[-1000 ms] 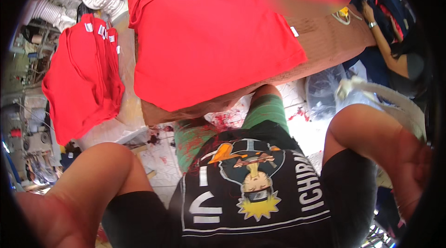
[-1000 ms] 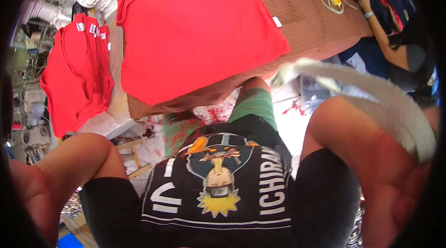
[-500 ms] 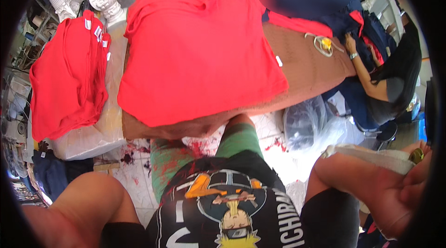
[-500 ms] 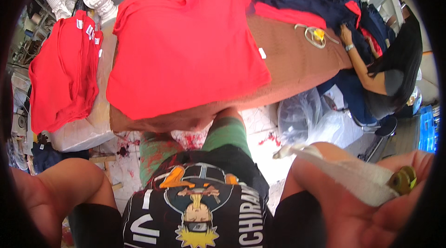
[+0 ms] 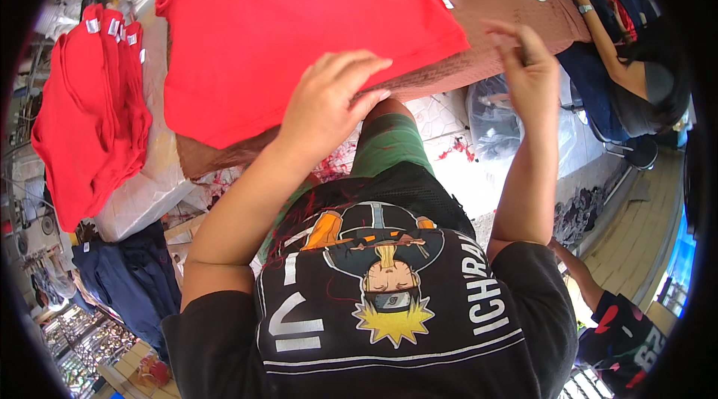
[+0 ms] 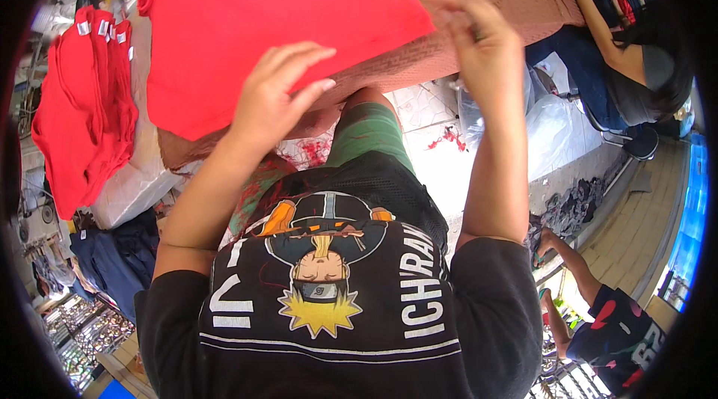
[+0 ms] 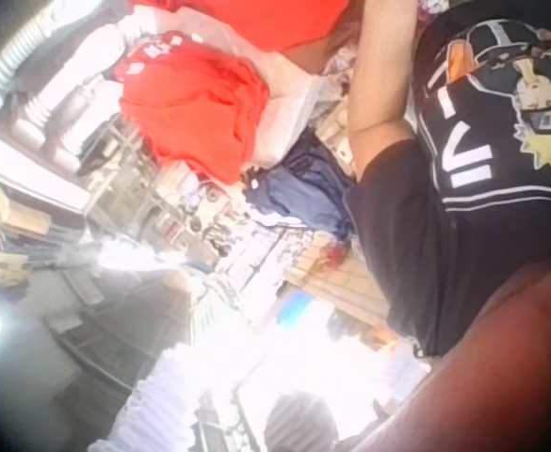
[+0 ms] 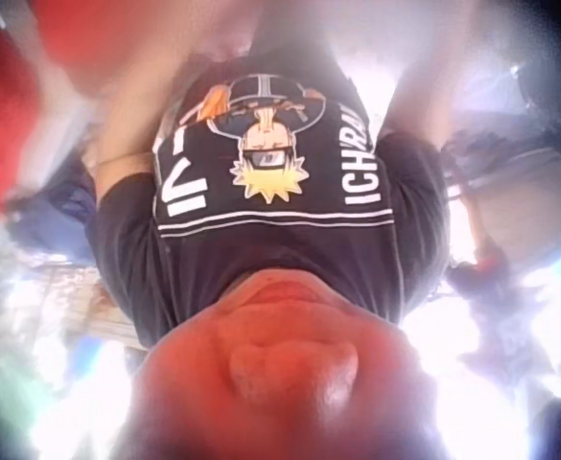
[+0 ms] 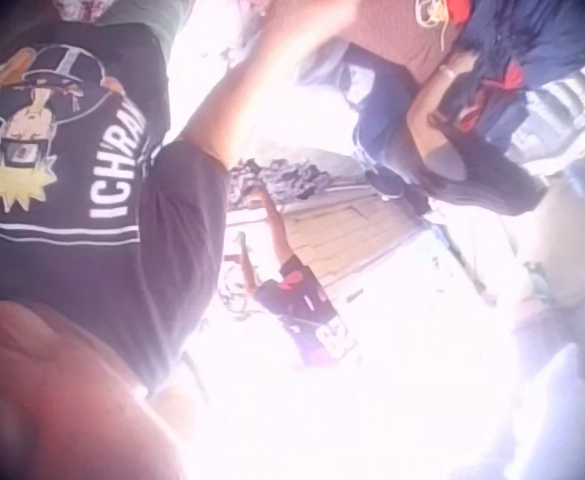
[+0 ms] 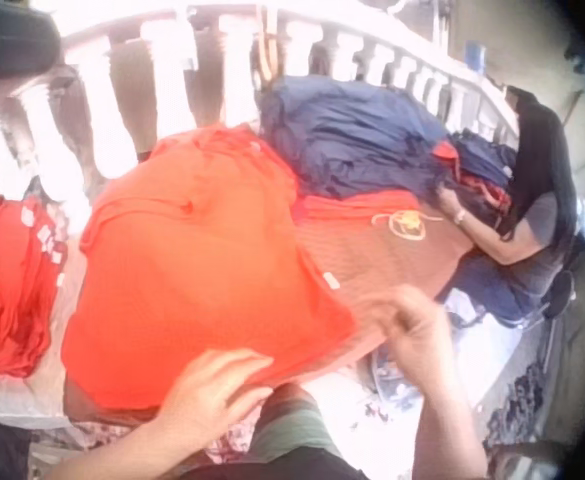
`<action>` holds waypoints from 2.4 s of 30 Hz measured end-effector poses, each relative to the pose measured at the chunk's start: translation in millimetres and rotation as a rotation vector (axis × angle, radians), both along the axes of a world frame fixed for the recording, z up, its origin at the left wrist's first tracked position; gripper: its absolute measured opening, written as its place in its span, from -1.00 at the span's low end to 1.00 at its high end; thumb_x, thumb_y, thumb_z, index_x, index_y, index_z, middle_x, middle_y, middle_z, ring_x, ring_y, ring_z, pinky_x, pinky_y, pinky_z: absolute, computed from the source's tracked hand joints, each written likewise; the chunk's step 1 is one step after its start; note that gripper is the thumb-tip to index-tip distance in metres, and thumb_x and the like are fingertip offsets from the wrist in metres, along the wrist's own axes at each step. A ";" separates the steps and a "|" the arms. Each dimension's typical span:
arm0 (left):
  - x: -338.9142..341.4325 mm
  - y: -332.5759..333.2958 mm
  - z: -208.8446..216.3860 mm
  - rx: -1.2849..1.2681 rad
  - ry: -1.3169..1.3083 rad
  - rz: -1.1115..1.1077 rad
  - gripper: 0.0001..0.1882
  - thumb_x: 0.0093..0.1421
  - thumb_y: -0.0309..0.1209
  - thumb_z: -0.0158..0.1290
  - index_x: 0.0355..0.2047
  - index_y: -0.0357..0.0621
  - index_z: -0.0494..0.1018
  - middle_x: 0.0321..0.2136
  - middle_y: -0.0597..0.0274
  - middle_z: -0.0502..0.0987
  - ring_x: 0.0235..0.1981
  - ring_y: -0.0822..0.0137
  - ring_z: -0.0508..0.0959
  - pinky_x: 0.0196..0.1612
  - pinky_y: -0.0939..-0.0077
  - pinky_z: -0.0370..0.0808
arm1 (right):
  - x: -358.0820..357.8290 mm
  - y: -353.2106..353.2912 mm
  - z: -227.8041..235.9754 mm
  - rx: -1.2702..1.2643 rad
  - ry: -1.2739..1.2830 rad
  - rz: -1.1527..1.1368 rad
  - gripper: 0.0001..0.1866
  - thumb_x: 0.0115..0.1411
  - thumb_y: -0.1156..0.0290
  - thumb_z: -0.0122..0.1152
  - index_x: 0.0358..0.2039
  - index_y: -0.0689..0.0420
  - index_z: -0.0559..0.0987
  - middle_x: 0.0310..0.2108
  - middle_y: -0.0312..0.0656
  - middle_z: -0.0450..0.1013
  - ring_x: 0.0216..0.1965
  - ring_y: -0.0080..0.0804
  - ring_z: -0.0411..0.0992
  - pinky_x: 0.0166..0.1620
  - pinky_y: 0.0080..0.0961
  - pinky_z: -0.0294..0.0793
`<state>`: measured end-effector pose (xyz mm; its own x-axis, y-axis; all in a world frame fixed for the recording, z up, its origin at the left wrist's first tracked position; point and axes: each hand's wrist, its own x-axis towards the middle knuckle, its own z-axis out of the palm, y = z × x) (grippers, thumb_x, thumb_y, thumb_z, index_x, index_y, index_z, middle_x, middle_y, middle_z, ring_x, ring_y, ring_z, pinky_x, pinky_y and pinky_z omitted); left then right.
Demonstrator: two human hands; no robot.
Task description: The person trims excess threads from the seams and labels of several red shirts using thread snips and stacks the completed shirts one by one.
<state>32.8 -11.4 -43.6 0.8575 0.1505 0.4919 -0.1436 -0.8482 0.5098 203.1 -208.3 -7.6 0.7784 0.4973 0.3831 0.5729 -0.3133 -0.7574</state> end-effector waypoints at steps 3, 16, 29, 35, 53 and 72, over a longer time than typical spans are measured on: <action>13.6 -1.2 -35.9 0.022 0.090 0.080 -0.76 0.09 -0.44 0.18 -0.20 -0.12 0.54 -0.22 0.14 0.54 -0.17 0.18 0.54 -0.10 0.37 0.47 | -1.7 5.8 -19.5 -0.177 -0.058 0.083 -0.80 0.12 0.50 0.21 -0.21 0.07 0.62 -0.28 -0.19 0.51 -0.29 -0.41 0.50 -0.24 -0.53 0.44; 27.5 37.2 -17.7 -0.414 0.320 0.272 -0.78 0.25 -0.38 0.04 -0.16 -0.24 0.53 -0.33 0.22 0.61 -0.27 0.51 0.54 -0.13 0.59 0.44 | 29.9 54.6 -81.0 -0.260 -0.241 -0.041 -0.64 -0.06 0.35 0.36 -0.19 0.05 0.56 -0.25 -0.21 0.45 -0.37 -0.23 0.51 -0.34 -0.33 0.51; 28.0 49.6 -50.3 -0.621 0.244 0.280 -0.82 0.21 -0.43 0.11 -0.23 -0.28 0.54 -0.32 0.30 0.58 -0.25 0.51 0.51 -0.13 0.58 0.45 | -34.7 60.6 -100.5 -0.002 0.107 0.219 -0.86 0.01 0.45 0.33 -0.38 0.14 0.59 -0.43 -0.21 0.44 -0.38 -0.26 0.48 -0.32 -0.40 0.46; 12.2 27.9 -26.8 -0.382 0.399 -0.172 -0.86 0.17 -0.45 0.10 -0.32 -0.27 0.56 -0.40 0.14 0.56 -0.35 0.33 0.56 -0.22 0.52 0.47 | 14.2 -2.6 -26.3 -0.323 0.506 0.313 -0.72 -0.03 0.26 0.43 -0.42 0.18 0.60 -0.57 -0.21 0.45 -0.51 -0.54 0.33 -0.38 -0.52 0.36; -66.1 136.3 0.0 0.064 -0.119 0.501 -0.87 0.21 -0.46 0.06 -0.30 -0.26 0.54 -0.37 0.13 0.56 -0.29 0.26 0.54 -0.15 0.49 0.43 | 9.7 56.9 -30.0 -0.357 -0.296 0.086 -0.72 -0.07 0.55 0.22 -0.26 0.11 0.53 -0.24 -0.09 0.48 -0.23 -0.08 0.48 -0.17 -0.25 0.46; 25.2 31.2 -47.9 -0.124 0.184 0.072 -0.85 0.07 -0.41 0.17 -0.35 -0.21 0.58 -0.18 0.19 0.53 -0.14 0.27 0.51 -0.07 0.43 0.45 | 2.6 64.9 -75.0 -0.256 0.127 0.439 -0.75 0.04 0.44 0.27 -0.24 0.22 0.58 -0.34 -0.03 0.55 -0.33 -0.23 0.54 -0.23 -0.37 0.48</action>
